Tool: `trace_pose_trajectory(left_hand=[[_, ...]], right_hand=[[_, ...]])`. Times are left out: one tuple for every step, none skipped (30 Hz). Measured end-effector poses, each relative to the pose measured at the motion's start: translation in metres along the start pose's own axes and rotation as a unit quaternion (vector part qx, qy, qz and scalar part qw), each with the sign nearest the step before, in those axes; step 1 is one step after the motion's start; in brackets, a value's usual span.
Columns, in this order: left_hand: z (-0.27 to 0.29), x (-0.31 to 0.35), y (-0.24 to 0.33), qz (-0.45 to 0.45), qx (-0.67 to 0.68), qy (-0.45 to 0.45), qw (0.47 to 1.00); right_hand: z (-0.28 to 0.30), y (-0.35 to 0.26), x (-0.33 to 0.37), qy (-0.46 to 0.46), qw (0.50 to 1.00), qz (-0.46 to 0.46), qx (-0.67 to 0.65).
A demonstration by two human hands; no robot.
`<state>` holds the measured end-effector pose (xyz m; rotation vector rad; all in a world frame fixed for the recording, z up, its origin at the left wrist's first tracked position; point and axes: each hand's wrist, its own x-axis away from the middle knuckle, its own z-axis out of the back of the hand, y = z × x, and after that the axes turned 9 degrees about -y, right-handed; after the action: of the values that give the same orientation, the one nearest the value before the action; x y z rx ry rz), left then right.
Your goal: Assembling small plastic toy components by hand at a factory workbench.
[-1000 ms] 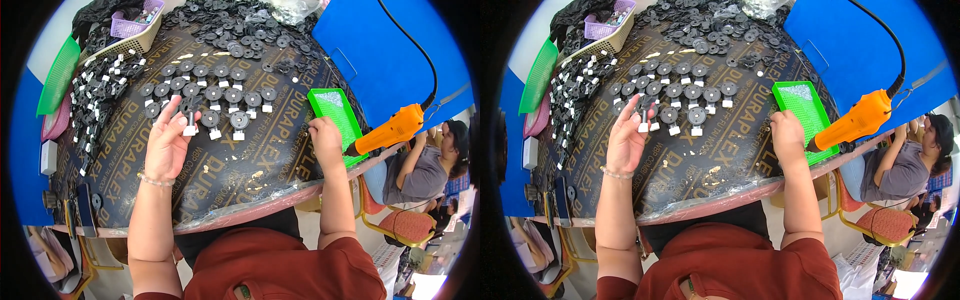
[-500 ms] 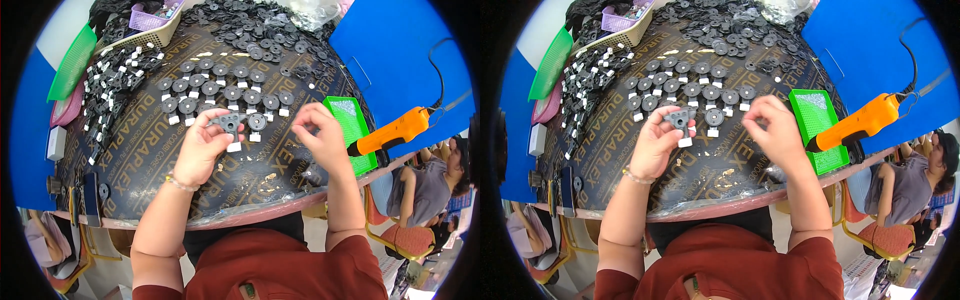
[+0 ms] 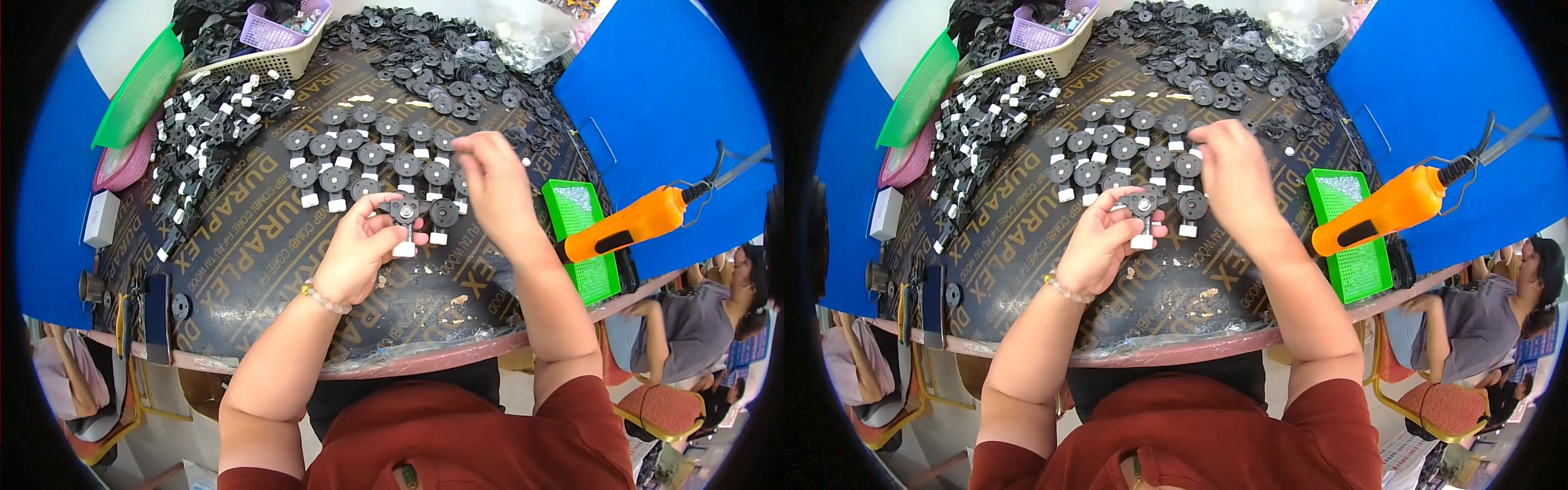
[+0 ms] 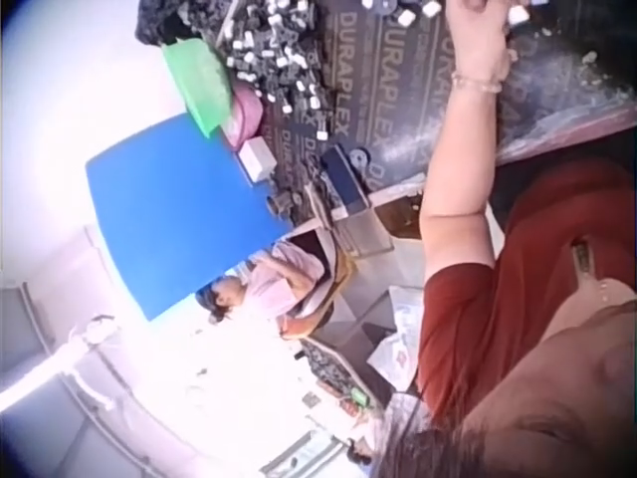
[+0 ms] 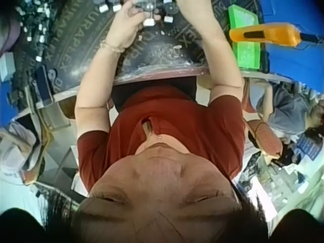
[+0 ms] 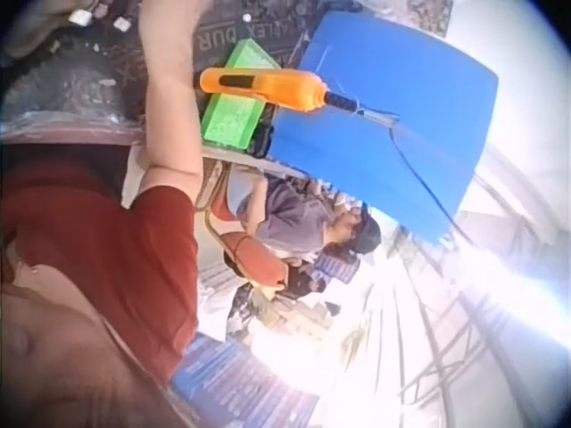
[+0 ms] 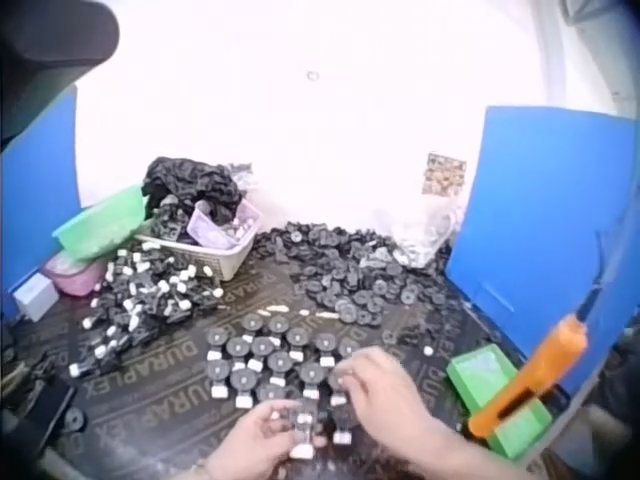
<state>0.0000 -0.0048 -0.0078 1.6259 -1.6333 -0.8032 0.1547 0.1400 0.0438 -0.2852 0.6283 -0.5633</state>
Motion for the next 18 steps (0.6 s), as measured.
trace_pose_trajectory(left_hand=[[0.000,-0.001,0.001,0.004,0.013,0.002,1.000],[0.001,-0.001,0.001,0.008,0.026,0.004,1.000],[0.003,-0.001,0.001,0.001,0.034,0.007,0.999],[0.003,-0.001,0.002,0.002,0.017,0.023,1.000],[0.002,-0.002,0.003,0.004,0.001,0.038,0.999],[0.003,-0.003,0.002,0.001,-0.014,0.050,0.999],[0.004,-0.004,0.002,0.003,-0.013,0.048,0.999],[0.005,-0.003,0.002,0.000,-0.017,0.050,0.999],[0.005,-0.003,0.002,-0.004,-0.022,0.052,0.998],[0.006,-0.003,0.002,-0.004,-0.023,0.054,0.998],[0.004,-0.005,0.003,-0.004,-0.020,0.060,0.998],[0.002,-0.006,0.003,-0.005,-0.018,0.066,0.998],[0.004,-0.005,0.004,-0.007,-0.019,0.070,0.997],[0.007,-0.005,0.004,-0.006,-0.025,0.064,0.998],[0.008,-0.004,0.003,-0.006,-0.031,0.057,0.998],[0.010,-0.004,0.004,-0.008,-0.032,0.061,0.998],[0.011,-0.004,0.003,-0.006,-0.022,0.057,0.998],[0.012,-0.004,0.003,-0.004,-0.011,0.054,0.999]], right_hand=[[0.004,0.012,-0.002,0.027,0.999,-0.020,0.042],[0.007,0.026,-0.005,0.048,0.995,-0.027,0.086],[0.009,0.042,-0.008,0.060,0.990,-0.038,0.118],[0.009,0.060,-0.010,0.071,0.985,-0.050,0.147],[0.011,0.076,-0.014,0.065,0.981,-0.088,0.161],[0.013,0.093,-0.019,0.056,0.975,-0.113,0.183],[0.016,0.111,-0.025,0.046,0.968,-0.137,0.204],[0.017,0.124,-0.031,0.015,0.965,-0.155,0.211],[0.014,0.135,-0.035,0.015,0.965,-0.155,0.211],[0.010,0.143,-0.040,-0.042,0.967,-0.156,0.196],[0.009,0.155,-0.045,-0.097,0.966,-0.157,0.182],[0.002,0.177,-0.047,-0.118,0.968,-0.095,0.199],[-0.004,0.178,-0.049,-0.119,0.969,-0.091,0.196],[-0.009,0.178,-0.051,-0.140,0.959,-0.053,0.241],[-0.014,0.179,-0.054,-0.161,0.945,-0.014,0.286],[-0.013,0.172,-0.058,-0.204,0.926,-0.038,0.315],[-0.016,0.175,-0.062,-0.250,0.906,-0.056,0.337],[-0.017,0.178,-0.069,-0.295,0.883,-0.075,0.358]])
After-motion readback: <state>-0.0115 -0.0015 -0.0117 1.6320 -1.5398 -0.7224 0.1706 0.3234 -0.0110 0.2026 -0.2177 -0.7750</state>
